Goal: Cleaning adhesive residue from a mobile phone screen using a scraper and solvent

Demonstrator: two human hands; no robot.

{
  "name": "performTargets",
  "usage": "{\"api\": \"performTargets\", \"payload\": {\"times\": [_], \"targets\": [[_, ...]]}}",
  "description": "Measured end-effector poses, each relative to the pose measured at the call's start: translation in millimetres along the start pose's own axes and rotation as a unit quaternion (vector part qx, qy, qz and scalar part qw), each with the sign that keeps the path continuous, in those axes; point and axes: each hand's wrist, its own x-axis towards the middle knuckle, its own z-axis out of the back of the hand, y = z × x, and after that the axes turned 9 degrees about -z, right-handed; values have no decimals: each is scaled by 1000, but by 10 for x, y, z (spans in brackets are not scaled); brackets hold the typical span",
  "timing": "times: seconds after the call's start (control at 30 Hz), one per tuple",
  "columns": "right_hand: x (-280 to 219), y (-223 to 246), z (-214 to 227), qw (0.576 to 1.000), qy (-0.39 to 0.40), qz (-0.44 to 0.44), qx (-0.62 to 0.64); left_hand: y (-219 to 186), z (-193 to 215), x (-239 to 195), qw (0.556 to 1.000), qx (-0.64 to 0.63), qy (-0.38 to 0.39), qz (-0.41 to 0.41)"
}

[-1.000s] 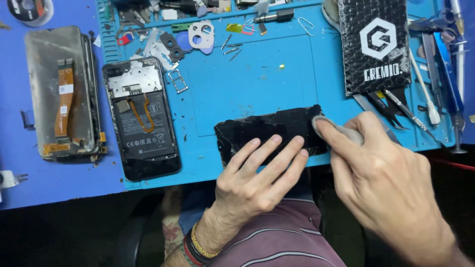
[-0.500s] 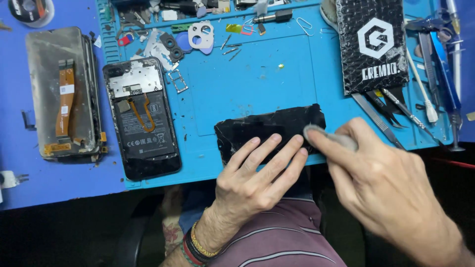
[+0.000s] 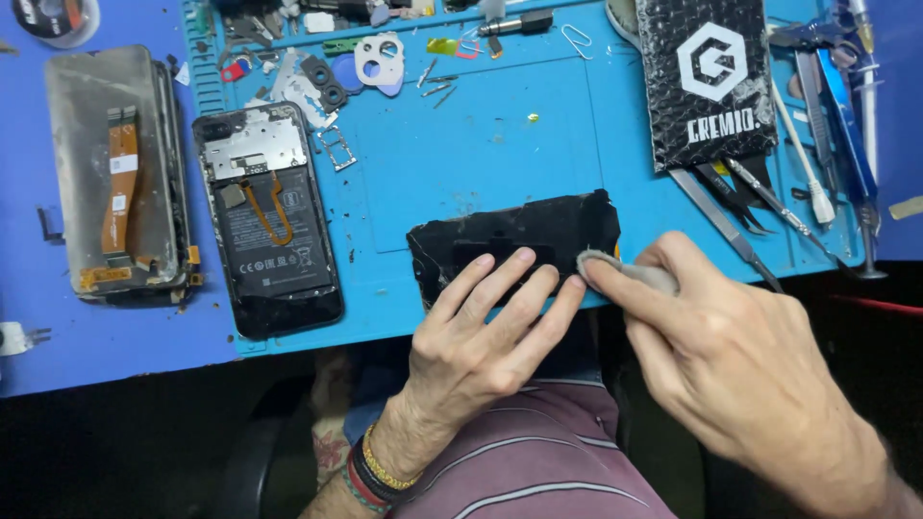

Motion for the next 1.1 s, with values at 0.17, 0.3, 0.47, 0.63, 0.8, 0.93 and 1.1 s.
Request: {"api": "performTargets", "payload": {"times": [0.17, 0.3, 0.47, 0.63, 0.8, 0.93, 1.1], "targets": [[75, -17, -14, 997, -71, 11, 7, -23, -33, 0, 1000, 12, -9, 3], [49, -65, 19, 1000, 28, 13, 0, 30, -10, -39, 1000, -25, -11, -14], [69, 21, -22, 998, -42, 33, -36, -10, -4, -71, 1000, -19, -10, -18], [227, 85, -31, 996, -62, 27, -65, 28, 30, -51, 997, -56, -45, -13], [63, 97, 83, 996, 66, 39, -56, 21, 56, -123, 997, -70, -41, -12], [280, 171, -119, 991, -103, 86, -21, 27, 58, -95, 996, -71, -46, -19], [137, 214, 30, 998, 31, 48, -23, 45, 72, -150, 996, -87, -36, -9]]}}
